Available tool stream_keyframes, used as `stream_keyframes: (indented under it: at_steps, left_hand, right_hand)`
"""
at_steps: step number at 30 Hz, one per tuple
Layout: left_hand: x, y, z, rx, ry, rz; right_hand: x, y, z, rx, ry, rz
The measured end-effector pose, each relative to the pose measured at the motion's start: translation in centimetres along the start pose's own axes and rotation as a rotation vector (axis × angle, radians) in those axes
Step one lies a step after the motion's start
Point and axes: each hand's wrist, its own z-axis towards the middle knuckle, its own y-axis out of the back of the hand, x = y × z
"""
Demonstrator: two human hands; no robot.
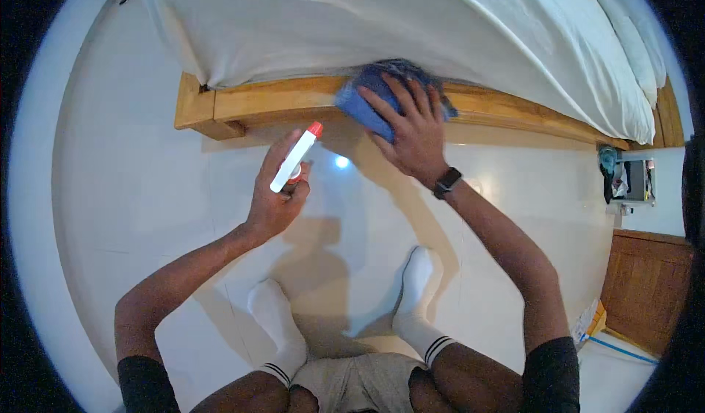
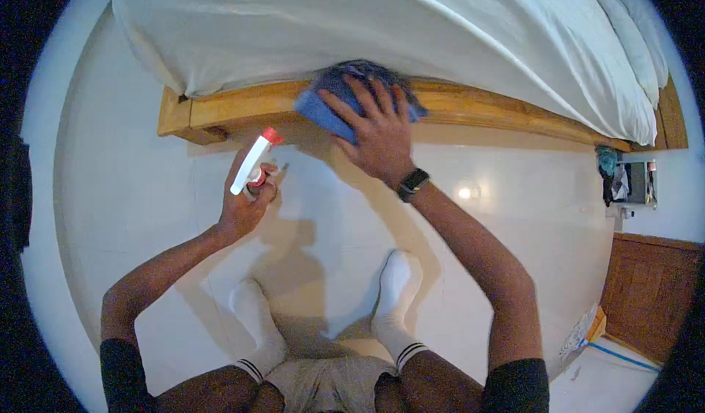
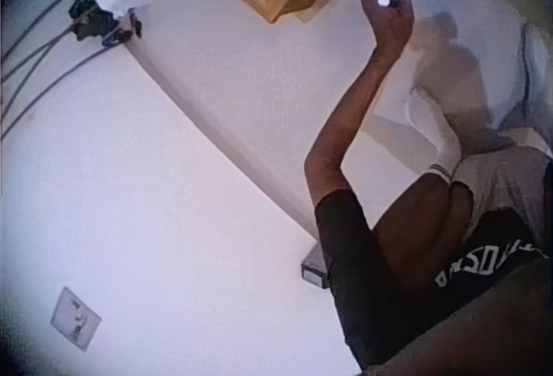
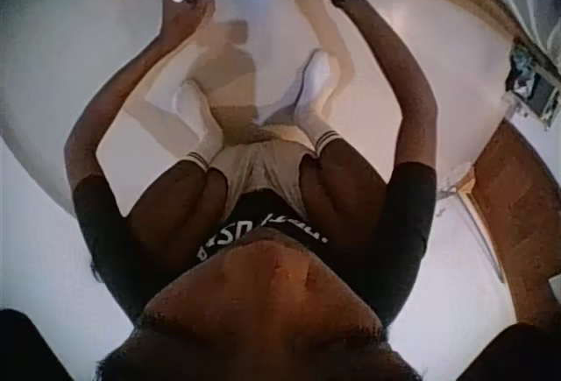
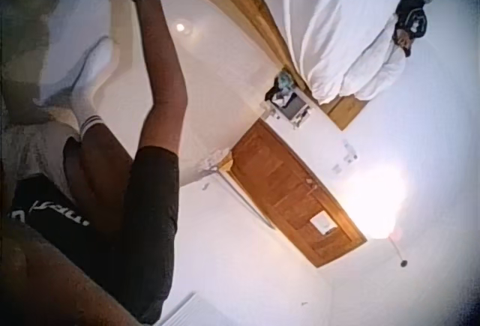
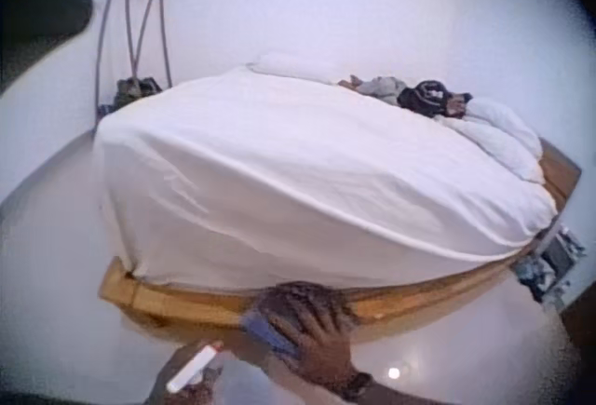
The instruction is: The person sits on the floor and cleans the wooden frame of a bed using a spray bottle and a blue cloth. They repeatedly spray the wood and wipe it down, moving along the length of the frame.
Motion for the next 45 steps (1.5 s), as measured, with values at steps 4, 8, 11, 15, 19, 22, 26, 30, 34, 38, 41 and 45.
stream_keyframes:
  at_steps: [4,8,11,15,19,22,26,30,34,38,41,45]
  left_hand:
    - [-1.3,0.6,0.4,0.107,0.1,0.005]
    - [-2.2,0.9,-0.2,0.136,0.035,0.008]
    - [-2.5,0.1,-0.7,0.143,0.152,-0.106]
    - [-3.4,-2.4,-0.5,0.213,0.09,-0.122]
    - [-5.5,-3.0,0.5,0.292,0.174,-0.155]
    - [-6.7,-3.2,1.5,0.314,0.284,-0.077]
    - [-6.1,-3.9,1.5,0.23,0.373,-0.556]
    - [-5.5,-4.2,1.7,0.224,0.578,-0.589]
    - [-3.7,-7.1,0.8,0.264,0.728,-0.579]
    - [-5.9,-8.4,0.5,0.42,0.741,-0.595]
    - [-5.9,-7.2,-0.4,0.483,0.647,-0.518]
    - [-5.5,-6.0,-2.3,0.33,0.666,-0.587]
  right_hand:
    - [-12.6,0.4,-7.1,-0.244,-0.182,-0.148]
    - [-17.6,2.7,-9.4,-0.297,-0.318,-0.175]
    - [-14.6,0.9,-7.2,-0.2,-0.186,-0.185]
    - [-4.5,-0.6,-3.1,-0.07,0.009,0.06]
    - [-8.5,-0.5,-5.1,-0.113,-0.044,0.115]
    - [-16.7,0.0,-9.0,-0.36,-0.358,-0.117]
    - [-18.7,0.5,-9.3,-0.444,-0.422,-0.073]
    - [-9.5,-3.2,-5.8,-0.274,-0.059,0.061]
    - [-2.8,-3.6,-2.4,-0.18,0.0,0.05]
    - [-9.3,-2.8,-4.5,-0.243,-0.061,0.002]
    - [-16.3,-1.4,-8.1,-0.434,-0.249,-0.19]
    - [-17.6,0.1,-7.0,-0.461,-0.295,-0.259]
